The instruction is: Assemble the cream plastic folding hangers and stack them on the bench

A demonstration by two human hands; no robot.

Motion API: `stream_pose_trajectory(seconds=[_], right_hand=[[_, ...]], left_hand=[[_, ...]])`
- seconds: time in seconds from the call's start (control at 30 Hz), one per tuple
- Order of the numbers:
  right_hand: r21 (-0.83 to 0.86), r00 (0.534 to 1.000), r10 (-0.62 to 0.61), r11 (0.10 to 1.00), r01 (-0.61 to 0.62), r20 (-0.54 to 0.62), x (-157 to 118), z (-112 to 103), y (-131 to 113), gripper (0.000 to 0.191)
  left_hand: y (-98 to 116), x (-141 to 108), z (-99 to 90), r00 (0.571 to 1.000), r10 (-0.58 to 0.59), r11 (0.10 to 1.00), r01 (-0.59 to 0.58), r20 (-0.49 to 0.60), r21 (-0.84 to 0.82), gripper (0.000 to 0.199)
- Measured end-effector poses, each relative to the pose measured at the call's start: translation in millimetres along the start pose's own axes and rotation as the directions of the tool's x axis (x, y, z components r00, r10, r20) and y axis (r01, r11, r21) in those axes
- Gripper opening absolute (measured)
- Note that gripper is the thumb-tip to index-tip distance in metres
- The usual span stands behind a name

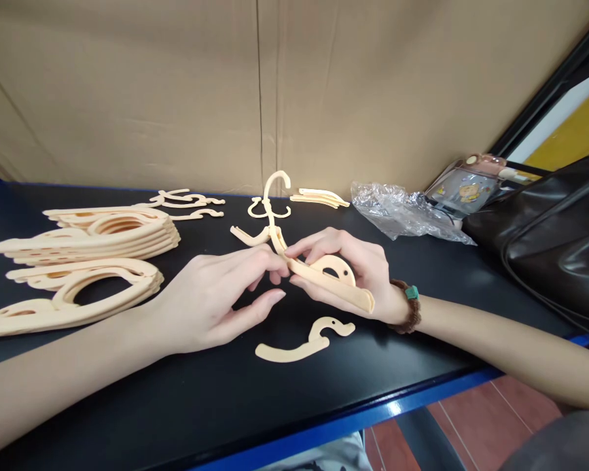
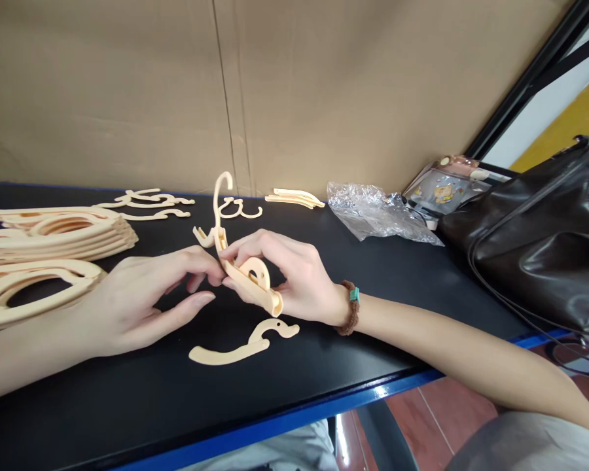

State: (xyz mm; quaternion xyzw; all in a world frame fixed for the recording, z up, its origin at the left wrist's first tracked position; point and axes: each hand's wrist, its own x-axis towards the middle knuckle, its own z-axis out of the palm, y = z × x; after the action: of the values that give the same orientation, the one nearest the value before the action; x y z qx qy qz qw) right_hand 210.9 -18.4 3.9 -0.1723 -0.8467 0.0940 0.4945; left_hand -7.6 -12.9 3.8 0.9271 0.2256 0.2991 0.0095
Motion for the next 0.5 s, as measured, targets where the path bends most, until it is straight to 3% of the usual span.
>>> stream_pose_trajectory(seconds=[0.07, 0.13, 0.2, 0.3, 0.4, 0.5], right_hand=[[-0.025, 1.000, -0.012, 1.000, 0.012, -0.001, 0, 0, 0, 0.019], [-0.041, 1.000, -0.017, 0.999, 0.016, -0.015, 0, 1, 0, 0.020], [-0.048, 0.999, -0.025, 0.999, 0.023, -0.040, 0, 2, 1, 0.019], [-0.054, 0.996, -0.034, 0.998, 0.030, -0.077, -1, 2, 2, 0.017], [-0.054, 0.992, -0.030, 0.998, 0.024, -0.124, -3, 1, 3, 0.019], [-0.062, 0.988, -0.016, 0.998, 0.006, -0.156, -3, 0, 1, 0.021]], left_hand=[[-2, 1, -1.5, 1.000, -0.011, 0.997, 0.010, 0.006, 0.079, 0.011], [-5, 3, -1.9, 0.994, -0.106, 0.971, 0.101, 0.010, 0.214, 0.019], [-8, 4, -0.5, 0.972, -0.237, 0.896, 0.215, 0.009, 0.388, 0.022], [-12, 5, 4.1, 0.936, -0.351, 0.766, 0.265, 0.036, 0.585, 0.025], [-15, 5, 8.3, 0.907, -0.418, 0.710, 0.292, 0.051, 0.641, 0.032], [-19, 4, 10.1, 0.891, -0.450, 0.726, 0.326, 0.060, 0.606, 0.041]])
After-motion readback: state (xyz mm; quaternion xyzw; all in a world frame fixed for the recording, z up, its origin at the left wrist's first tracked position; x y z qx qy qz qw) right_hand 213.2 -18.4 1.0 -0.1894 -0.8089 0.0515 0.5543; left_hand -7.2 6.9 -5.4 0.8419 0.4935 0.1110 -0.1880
